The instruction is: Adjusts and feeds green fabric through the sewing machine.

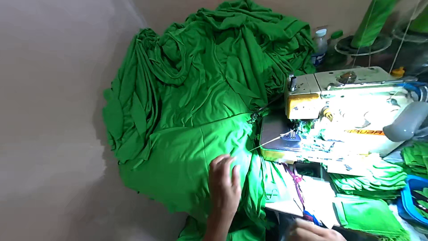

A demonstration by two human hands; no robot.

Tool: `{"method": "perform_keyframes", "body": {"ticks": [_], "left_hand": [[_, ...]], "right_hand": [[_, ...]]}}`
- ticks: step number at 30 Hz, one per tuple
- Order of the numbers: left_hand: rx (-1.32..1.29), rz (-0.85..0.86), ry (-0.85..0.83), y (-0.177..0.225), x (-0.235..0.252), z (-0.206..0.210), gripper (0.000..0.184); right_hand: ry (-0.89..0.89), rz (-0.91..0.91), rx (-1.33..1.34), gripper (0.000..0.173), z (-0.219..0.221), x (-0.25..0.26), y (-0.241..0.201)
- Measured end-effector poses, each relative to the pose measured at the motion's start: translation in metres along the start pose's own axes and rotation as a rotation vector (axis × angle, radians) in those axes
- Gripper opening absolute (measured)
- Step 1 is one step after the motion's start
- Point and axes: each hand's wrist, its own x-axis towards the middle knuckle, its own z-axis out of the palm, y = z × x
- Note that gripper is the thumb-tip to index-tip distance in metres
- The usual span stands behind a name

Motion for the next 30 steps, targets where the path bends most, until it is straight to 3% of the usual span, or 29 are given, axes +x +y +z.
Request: {"method": "perform_keyframes", "body": {"ticks": [3, 7, 10, 12, 19, 21, 23, 25, 27, 29, 30], "left_hand": [[0.009, -0.050, -0.240, 0.001, 0.019, 0.027, 0.027], [-0.194, 0.082, -0.125, 0.003, 0.005, 0.023, 0.016], [-0.199, 0.066, -0.160, 0.006, 0.003, 0.002, 0.020], [-0.100, 0.091, -0.128, 0.000, 0.008, -0.003, 0.022], [-0.095, 0.244, -0.205, -0.020, 0.016, 0.000, 0.018], [-0.285, 0.297, -0.150, -0.020, 0.020, 0.001, 0.017], [-0.669, 0.278, -0.157, -0.020, 0.023, 0.003, 0.020], [-1.085, 0.206, -0.213, -0.019, 0.023, 0.011, 0.025], [-1.474, 0.018, -0.279, -0.020, 0.022, 0.017, 0.030], [-1.544, -0.126, -0.317, -0.030, 0.022, 0.011, 0.028], [-1.337, -0.074, -0.335, -0.040, 0.020, 0.004, 0.033]], "right_hand": [[0.229, -0.035, -0.227, 0.019, 0.012, 0.033, 0.004], [0.420, -0.092, -0.538, 0.042, 0.022, 0.071, 0.026], [0.445, -0.068, -0.702, 0.034, 0.030, 0.088, 0.045], [0.472, -0.046, -0.720, 0.020, 0.034, 0.094, 0.055], [0.393, -0.046, -0.476, 0.024, 0.028, 0.105, 0.058], [0.401, -0.057, -0.211, 0.022, 0.024, 0.108, 0.060], [0.332, -0.087, 0.346, 0.022, 0.022, 0.111, 0.061], [0.277, -0.006, 0.904, 0.016, 0.026, 0.115, 0.051], [0.296, 0.048, 1.245, 0.016, 0.029, 0.119, 0.043], [0.180, -0.093, 1.392, 0.014, 0.028, 0.117, 0.053], [0.155, -0.124, 1.323, 0.015, 0.027, 0.115, 0.055]]}}
